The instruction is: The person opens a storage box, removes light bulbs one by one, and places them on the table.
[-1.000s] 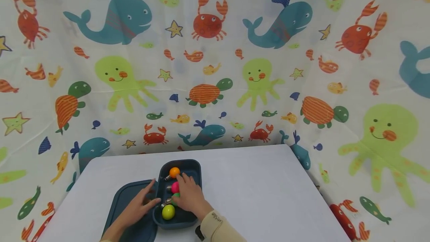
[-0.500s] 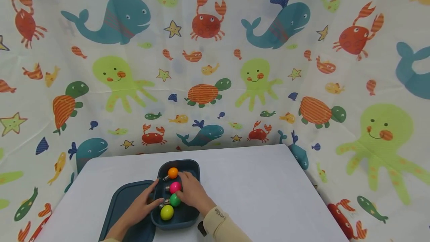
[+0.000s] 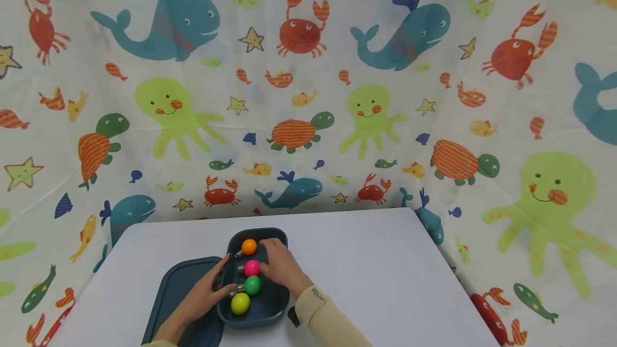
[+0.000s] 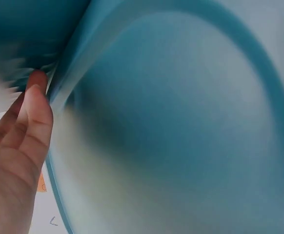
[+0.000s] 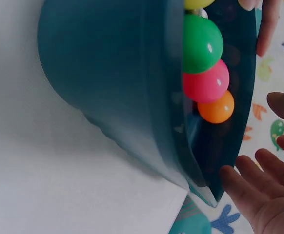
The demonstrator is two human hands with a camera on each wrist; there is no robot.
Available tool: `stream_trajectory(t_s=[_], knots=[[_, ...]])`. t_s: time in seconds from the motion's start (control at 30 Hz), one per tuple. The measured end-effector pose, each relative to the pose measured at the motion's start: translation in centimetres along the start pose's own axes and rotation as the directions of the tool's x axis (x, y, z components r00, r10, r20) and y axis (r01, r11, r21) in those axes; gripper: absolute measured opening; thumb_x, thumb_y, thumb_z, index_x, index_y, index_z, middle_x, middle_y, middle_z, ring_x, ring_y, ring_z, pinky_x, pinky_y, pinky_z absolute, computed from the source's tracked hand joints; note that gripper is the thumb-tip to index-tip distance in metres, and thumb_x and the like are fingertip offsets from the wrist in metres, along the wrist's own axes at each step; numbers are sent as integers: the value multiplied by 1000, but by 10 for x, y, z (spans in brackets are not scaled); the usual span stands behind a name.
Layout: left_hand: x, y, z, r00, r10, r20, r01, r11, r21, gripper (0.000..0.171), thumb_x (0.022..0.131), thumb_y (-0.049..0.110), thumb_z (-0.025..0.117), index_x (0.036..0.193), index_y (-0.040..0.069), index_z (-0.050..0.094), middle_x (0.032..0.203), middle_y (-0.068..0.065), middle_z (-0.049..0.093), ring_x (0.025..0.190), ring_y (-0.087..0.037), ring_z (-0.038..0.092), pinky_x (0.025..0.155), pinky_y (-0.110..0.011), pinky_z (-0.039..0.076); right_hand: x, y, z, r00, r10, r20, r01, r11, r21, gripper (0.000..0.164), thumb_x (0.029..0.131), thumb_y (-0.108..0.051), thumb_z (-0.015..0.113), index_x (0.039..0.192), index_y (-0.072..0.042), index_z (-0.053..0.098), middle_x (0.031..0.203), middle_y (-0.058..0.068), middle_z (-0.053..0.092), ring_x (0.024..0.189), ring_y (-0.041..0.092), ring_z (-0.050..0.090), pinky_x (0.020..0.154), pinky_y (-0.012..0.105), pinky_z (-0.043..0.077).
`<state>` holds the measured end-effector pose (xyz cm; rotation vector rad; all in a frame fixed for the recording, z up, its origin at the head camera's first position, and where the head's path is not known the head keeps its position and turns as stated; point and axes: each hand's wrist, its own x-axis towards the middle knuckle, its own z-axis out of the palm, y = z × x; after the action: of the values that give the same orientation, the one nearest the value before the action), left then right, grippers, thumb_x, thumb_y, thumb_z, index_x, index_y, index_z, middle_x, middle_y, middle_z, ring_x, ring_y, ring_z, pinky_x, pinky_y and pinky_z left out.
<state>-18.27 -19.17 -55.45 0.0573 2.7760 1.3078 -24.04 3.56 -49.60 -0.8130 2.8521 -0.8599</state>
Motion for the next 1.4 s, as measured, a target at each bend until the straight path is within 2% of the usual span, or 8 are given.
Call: stream_trajectory(t_s=[0.23, 0.73, 0.87, 0.97, 1.13, 1.2, 1.33, 1.4], knots=[[0, -1, 2, 1000, -13, -3, 13, 1000, -11, 86, 84, 41, 76, 153, 12, 33, 138, -21, 49, 93, -22, 54, 88, -50, 49, 10, 3, -1, 1000, -15, -9, 15, 1000, -6, 52, 87, -15, 75, 134, -6, 55, 136, 13, 53, 120, 27, 54, 102, 43, 45], [-2, -1, 1, 1000, -4, -10, 4, 1000, -31, 86, 85, 40, 76, 154, 12, 32, 144, -23, 45, 100, -26, 53, 97, -59, 43, 27, 2, 1, 1000, -7, 9, 8, 1000, -28, 53, 87, -16, 74, 135, -6, 54, 137, 13, 54, 122, 27, 53, 104, 42, 43], [-2, 0, 2, 1000, -8, -15, 8, 999, -38, 85, 85, 38, 76, 154, 12, 32, 138, -20, 49, 92, -22, 53, 88, -49, 49, 30, 2, 3, 1000, -14, 28, 15, 999, -30, 52, 87, -15, 74, 134, -5, 54, 136, 13, 54, 122, 27, 53, 104, 41, 43], [-3, 0, 4, 1000, -16, -14, 15, 999, -43, 85, 85, 38, 76, 154, 13, 32, 135, -19, 51, 86, -19, 52, 80, -42, 47, 31, 1, 6, 999, -4, 49, 4, 1000, -10, 52, 87, -14, 74, 134, -3, 54, 136, 13, 54, 123, 27, 52, 105, 42, 41], [-4, 1, 3, 1000, -23, -15, 22, 999, -43, 84, 85, 38, 75, 154, 14, 32, 140, -22, 48, 87, -19, 53, 85, -48, 50, 35, -4, 7, 997, 11, 76, -12, 1000, 19, 52, 88, -13, 73, 134, -1, 54, 135, 14, 55, 122, 28, 52, 105, 43, 42], [-4, 1, 2, 1000, -25, -12, 24, 998, -51, 84, 85, 37, 76, 154, 14, 32, 137, -21, 50, 84, -19, 53, 81, -45, 50, 37, -6, 8, 996, 12, 85, -13, 1000, 13, 51, 87, -13, 74, 133, -1, 55, 133, 14, 57, 121, 28, 53, 104, 43, 42], [-3, 0, 2, 1000, -21, -6, 21, 998, -59, 85, 84, 36, 76, 154, 14, 32, 125, -16, 53, 75, -17, 50, 68, -35, 43, 40, -9, 9, 994, 19, 110, -19, 1000, -6, 51, 86, -15, 75, 132, -3, 56, 131, 13, 58, 118, 27, 54, 103, 41, 44], [-2, -2, 3, 1000, -14, -4, 14, 998, -60, 85, 84, 36, 77, 154, 15, 32, 123, -15, 53, 73, -16, 49, 66, -33, 41, 42, -10, 10, 992, 21, 121, -19, 1000, -20, 51, 86, -15, 76, 131, -3, 57, 129, 12, 59, 116, 25, 55, 103, 40, 44]])
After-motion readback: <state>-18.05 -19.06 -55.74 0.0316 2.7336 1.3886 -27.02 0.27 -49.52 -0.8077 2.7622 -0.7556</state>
